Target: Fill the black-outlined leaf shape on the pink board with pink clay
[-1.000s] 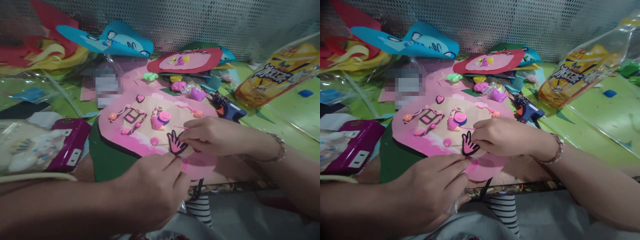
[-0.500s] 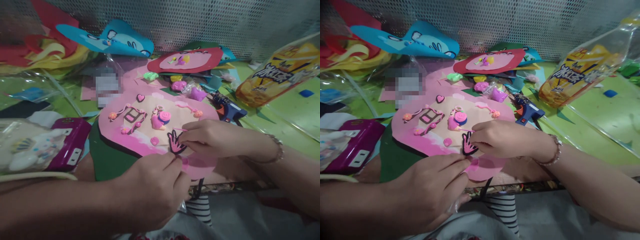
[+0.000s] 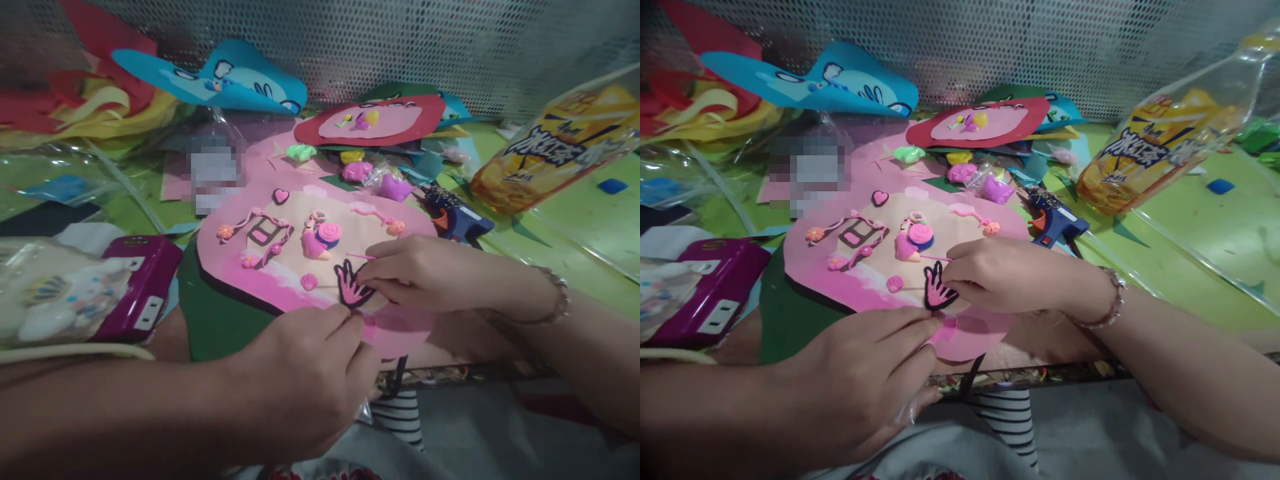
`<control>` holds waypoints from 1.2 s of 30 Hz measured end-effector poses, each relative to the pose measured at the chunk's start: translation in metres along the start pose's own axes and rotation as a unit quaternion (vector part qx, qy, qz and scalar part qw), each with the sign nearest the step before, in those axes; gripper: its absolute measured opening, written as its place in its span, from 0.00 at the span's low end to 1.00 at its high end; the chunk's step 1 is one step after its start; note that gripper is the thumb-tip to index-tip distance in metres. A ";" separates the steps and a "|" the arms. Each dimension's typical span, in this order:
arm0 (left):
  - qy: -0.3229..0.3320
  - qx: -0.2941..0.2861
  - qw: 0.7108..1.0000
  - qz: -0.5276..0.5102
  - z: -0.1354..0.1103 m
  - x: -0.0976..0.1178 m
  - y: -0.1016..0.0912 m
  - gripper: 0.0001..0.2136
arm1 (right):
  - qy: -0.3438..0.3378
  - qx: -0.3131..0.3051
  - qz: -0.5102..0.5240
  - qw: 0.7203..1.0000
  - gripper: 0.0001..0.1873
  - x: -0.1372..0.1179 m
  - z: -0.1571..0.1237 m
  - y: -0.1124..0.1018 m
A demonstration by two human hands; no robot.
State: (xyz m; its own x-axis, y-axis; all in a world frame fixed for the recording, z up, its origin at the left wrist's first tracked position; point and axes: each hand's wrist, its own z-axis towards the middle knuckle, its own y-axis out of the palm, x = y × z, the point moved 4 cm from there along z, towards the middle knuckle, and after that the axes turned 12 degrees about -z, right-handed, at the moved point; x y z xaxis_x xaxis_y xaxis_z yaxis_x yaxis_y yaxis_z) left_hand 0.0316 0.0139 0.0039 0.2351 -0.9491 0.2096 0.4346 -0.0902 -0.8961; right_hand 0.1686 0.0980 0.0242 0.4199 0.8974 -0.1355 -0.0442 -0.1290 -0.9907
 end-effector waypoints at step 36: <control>-0.006 -0.004 1.000 -0.004 -0.001 -0.001 0.001 0.09 | 0.005 -0.002 0.011 1.000 0.12 -0.002 0.001 -0.006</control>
State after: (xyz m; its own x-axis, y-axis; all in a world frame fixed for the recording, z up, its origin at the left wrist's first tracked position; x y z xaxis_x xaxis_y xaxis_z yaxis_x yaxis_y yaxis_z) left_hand 0.0308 0.0141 0.0025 0.2420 -0.9445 0.2221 0.4299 -0.1008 -0.8972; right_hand 0.1669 0.0975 0.0300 0.4274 0.8902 -0.1576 -0.0509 -0.1503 -0.9873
